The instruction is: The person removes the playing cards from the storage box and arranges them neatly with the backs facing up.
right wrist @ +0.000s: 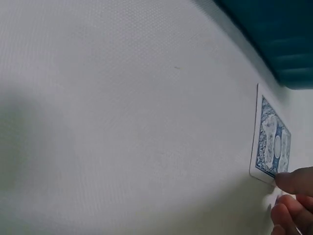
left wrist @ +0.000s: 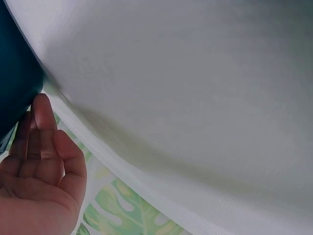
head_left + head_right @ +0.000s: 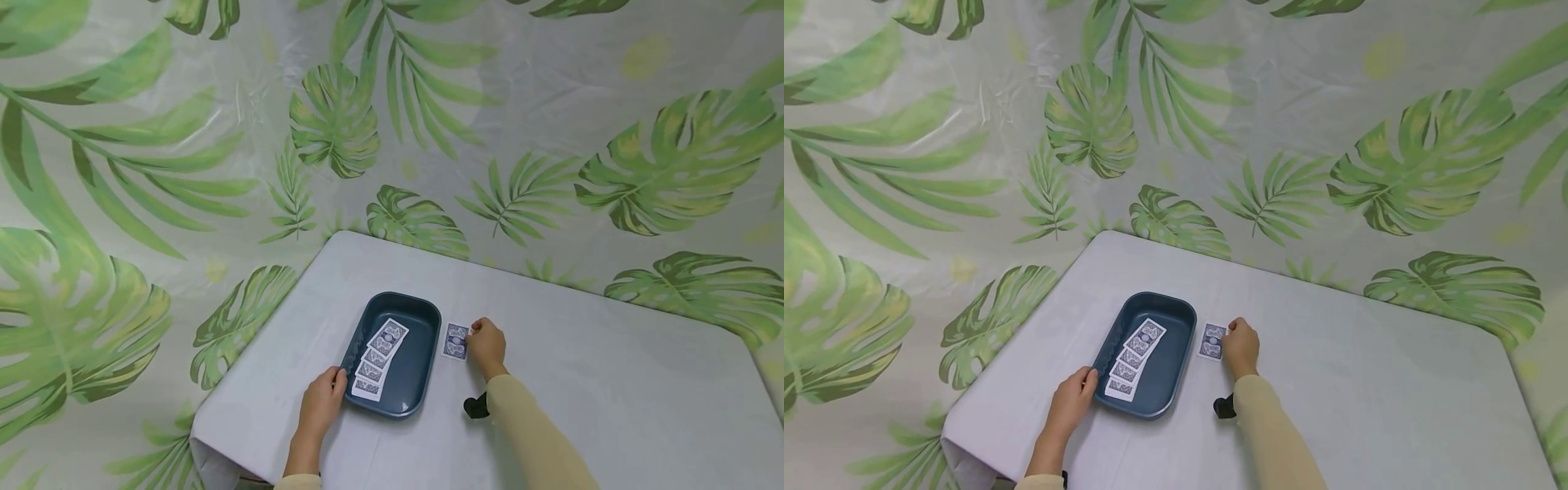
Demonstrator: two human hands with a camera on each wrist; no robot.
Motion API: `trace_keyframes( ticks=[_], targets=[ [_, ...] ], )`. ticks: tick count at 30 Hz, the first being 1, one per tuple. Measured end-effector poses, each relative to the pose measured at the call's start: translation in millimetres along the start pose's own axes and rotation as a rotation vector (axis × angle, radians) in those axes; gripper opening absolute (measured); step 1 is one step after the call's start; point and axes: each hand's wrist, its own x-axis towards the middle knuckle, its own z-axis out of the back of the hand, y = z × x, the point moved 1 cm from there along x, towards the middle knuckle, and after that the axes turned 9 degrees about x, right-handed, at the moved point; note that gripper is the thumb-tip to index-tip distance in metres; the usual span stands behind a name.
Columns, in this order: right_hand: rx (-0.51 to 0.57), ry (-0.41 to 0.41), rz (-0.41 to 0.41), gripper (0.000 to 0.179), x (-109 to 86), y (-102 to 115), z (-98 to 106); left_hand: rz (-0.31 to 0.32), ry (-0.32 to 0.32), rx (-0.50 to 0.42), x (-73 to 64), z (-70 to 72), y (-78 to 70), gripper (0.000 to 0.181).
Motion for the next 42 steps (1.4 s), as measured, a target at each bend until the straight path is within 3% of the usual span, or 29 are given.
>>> trace_keyframes(
  ticks=[10,26,42],
  targets=[
    [0.008,0.002,-0.039,0.018,0.7,6,-2,0.008,0.003,0.002,-0.2,0.3,-0.9,0.025],
    [0.168,-0.015,0.078,0.019,1.4,62,-12,0.003,-0.002,-0.002,-0.5,-0.5,0.3,0.025],
    [0.285,0.02,0.131,0.016,-18.2,101,-53,-0.013,-0.013,-0.008,0.7,-0.4,1.8,0.026]
  ],
)
